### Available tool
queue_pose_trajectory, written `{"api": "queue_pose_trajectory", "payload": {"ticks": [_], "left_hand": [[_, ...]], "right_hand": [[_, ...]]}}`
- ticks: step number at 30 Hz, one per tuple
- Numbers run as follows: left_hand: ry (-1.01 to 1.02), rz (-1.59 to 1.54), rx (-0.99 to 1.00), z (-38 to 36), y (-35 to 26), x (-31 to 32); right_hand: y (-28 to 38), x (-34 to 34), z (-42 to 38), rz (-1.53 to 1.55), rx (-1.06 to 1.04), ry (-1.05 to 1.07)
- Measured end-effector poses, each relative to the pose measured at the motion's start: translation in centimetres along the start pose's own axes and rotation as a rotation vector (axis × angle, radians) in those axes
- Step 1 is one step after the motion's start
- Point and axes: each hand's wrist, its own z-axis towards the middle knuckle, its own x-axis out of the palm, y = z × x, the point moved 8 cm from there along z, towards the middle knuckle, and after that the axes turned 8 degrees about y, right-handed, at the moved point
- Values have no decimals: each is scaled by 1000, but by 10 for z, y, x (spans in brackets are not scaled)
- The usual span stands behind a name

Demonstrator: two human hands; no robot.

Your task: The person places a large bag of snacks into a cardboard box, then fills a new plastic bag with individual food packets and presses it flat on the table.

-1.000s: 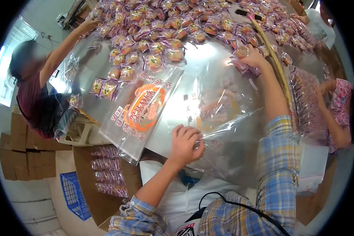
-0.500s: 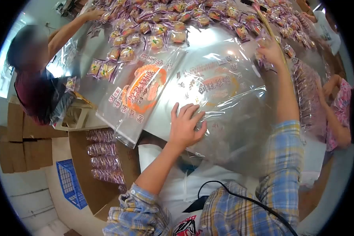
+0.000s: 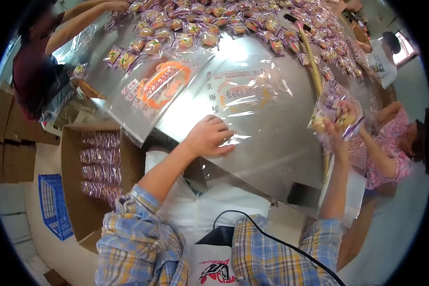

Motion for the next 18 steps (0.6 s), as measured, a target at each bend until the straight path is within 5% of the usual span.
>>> {"api": "queue_pose_trajectory", "payload": {"ticks": [1, 8, 11, 14, 18], "left_hand": [[4, 35, 28, 0, -4, 1], [88, 249, -28, 9, -40, 9], [236, 124, -400, 12, -36, 14], [149, 149, -491, 3, -27, 42], [144, 275, -317, -3, -56, 54]], "right_hand": [[26, 15, -16, -21, -141, 13], [29, 62, -101, -299, -129, 210], [34, 87, -122, 24, -79, 235], [76, 106, -129, -214, -271, 346], [117, 129, -137, -396, -209, 522]]}}
